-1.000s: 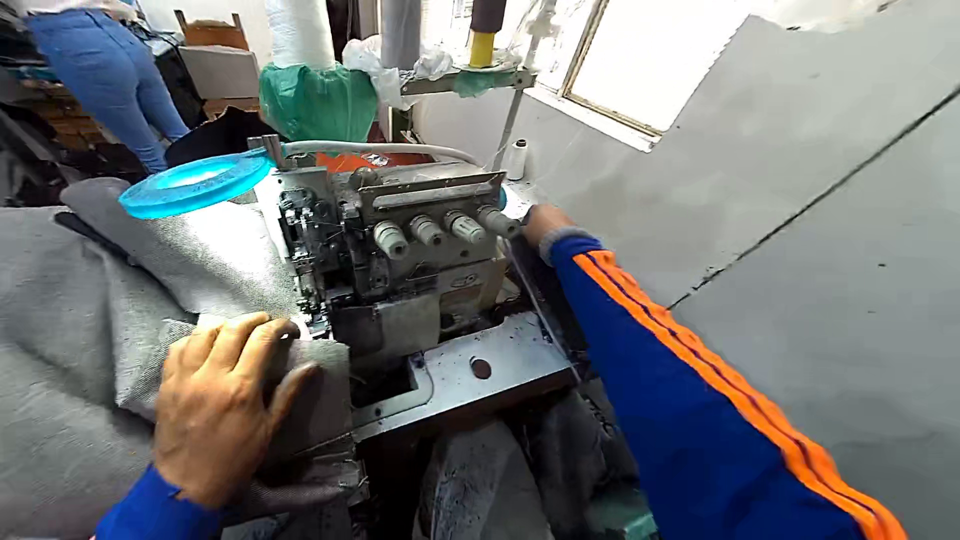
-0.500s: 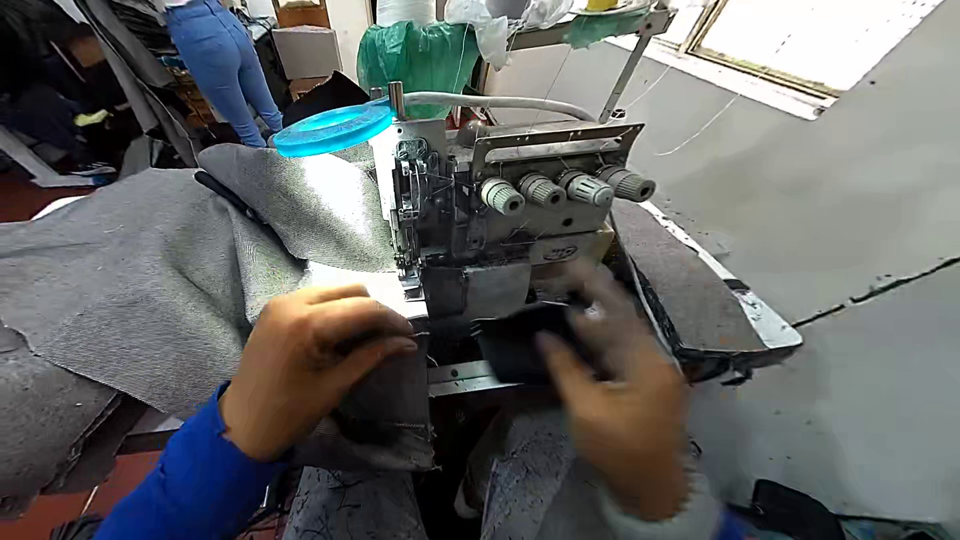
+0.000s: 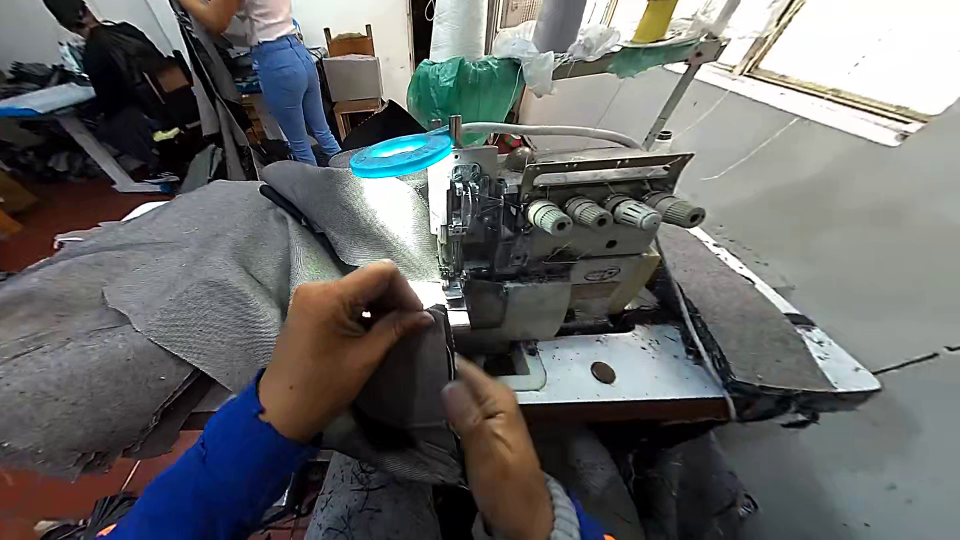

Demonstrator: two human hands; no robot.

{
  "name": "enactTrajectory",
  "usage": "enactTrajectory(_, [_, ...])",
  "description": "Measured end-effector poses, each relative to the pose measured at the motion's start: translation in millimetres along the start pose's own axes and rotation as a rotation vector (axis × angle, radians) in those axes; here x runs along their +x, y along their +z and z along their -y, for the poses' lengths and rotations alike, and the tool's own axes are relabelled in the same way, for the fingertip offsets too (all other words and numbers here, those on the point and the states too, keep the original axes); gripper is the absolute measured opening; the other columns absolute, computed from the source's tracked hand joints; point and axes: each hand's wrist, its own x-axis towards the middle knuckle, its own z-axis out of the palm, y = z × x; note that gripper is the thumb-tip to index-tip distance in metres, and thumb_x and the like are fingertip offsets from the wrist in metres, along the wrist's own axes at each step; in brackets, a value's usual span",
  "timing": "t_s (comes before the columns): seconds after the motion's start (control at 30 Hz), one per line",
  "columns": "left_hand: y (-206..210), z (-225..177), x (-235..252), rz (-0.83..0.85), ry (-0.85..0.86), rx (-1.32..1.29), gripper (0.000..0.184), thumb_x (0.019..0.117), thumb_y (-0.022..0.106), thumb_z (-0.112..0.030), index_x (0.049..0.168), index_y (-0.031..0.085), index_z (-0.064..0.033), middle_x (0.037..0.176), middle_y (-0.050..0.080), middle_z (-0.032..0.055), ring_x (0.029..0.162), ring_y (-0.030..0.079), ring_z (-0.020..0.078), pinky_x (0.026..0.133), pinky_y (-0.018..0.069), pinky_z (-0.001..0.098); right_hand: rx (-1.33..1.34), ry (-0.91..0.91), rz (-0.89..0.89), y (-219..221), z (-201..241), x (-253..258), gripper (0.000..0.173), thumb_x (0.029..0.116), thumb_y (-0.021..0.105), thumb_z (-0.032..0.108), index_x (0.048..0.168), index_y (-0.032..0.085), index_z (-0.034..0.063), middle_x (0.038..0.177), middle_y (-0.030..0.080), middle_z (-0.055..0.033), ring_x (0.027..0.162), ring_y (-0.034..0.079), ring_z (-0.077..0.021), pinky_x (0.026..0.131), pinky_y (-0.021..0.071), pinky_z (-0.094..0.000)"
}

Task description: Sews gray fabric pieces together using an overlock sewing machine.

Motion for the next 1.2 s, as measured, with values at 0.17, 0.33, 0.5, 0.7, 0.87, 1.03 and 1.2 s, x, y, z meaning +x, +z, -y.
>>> enactTrajectory(0.17, [17.1,16.6,7.8,0.006,0.0,0.184,0.008,0.0877,0.074,-0.023,0.092,0.072,-0.0175,0.078,0.068,-0.0122,0.071,0.063,-0.0015,0.065,0.0538,0.02,-0.062,-0.069,-0.15,1.6,-29.5,-23.0,0.046,0.0929,0.071,0.013,0.122,0.044,-0.0094,0.11,0.07,-0.0054,0.097,0.068,0.0002,0.083,0.0594,-0.0203])
enactTrajectory(0.33, [11.6,-4.8,-2.8,-0.019,-0.027,0.04,0.02,0.0861,0.077,-0.018,0.105,0.072,-0.0132,0.084,0.074,-0.0108,0.075,0.068,-0.0015,0.067,0.0578,0.0146,-0.101,-0.201,-0.138,-6.8,-30.4,-15.7,0.025,0.0902,0.068,0.0,0.111,0.059,-0.0108,0.098,0.072,-0.0083,0.091,0.069,-0.0018,0.082,0.058,-0.0187])
enactTrajectory(0.5, [5.7,-10.9,-5.2,-0.054,-0.027,0.021,0.022,0.0851,0.078,-0.018,0.106,0.073,-0.0121,0.083,0.074,-0.0105,0.074,0.068,-0.0022,0.067,0.0566,0.0134,-0.115,-0.317,-0.226,1.5,-28.2,-10.3,0.034,0.0938,0.073,0.012,0.12,0.051,0.014,0.116,0.069,-0.0028,0.106,0.07,-0.0072,0.088,0.0595,-0.0225])
enactTrajectory(0.7, [6.7,-13.2,-7.0,-0.037,-0.012,0.001,0.021,0.085,0.078,-0.016,0.105,0.073,-0.0114,0.087,0.075,-0.0097,0.077,0.069,-0.0014,0.07,0.0572,0.0141,-0.213,-0.239,-0.223,3.6,-20.2,-8.8,0.027,0.0919,0.07,0.007,0.109,0.057,-0.0097,0.103,0.07,-0.015,0.096,0.07,-0.0069,0.085,0.0588,-0.0198])
enactTrajectory(0.87, [-5.0,-28.4,-3.5,-0.076,0.15,0.175,0.015,0.0918,0.073,-0.025,0.102,0.075,-0.0146,0.087,0.072,-0.0116,0.081,0.065,-0.0022,0.077,0.0542,0.0176,-0.187,-0.228,0.042,3.0,-6.9,-11.2,0.02,0.0869,0.072,0.008,0.097,0.069,-0.0094,0.09,0.073,-0.0148,0.088,0.07,-0.0079,0.082,0.0571,-0.0203])
enactTrajectory(1.03, [4.7,-6.6,20.7,0.026,0.245,0.469,0.016,0.0913,0.071,-0.019,0.105,0.076,-0.0132,0.082,0.072,-0.0011,0.083,0.065,0.0165,0.086,0.0485,0.0403,-0.024,-0.048,0.284,16.1,-20.5,-33.4,0.028,0.1019,0.058,0.015,0.094,0.069,-0.0093,0.084,0.071,-0.0134,0.083,0.069,-0.005,0.079,0.0557,-0.0213])
enactTrajectory(1.2, [49.6,48.3,4.7,-0.075,0.232,0.58,0.016,0.0914,0.072,-0.027,0.09,0.077,-0.0127,0.101,0.073,0.0068,0.11,0.063,0.0313,0.099,0.0444,0.0503,0.089,0.303,0.142,3.7,-38.9,-49.6,0.028,0.1037,0.054,0.014,0.091,0.069,-0.0055,0.078,0.069,0.0007,0.078,0.064,0.0056,0.077,0.0541,-0.0188])
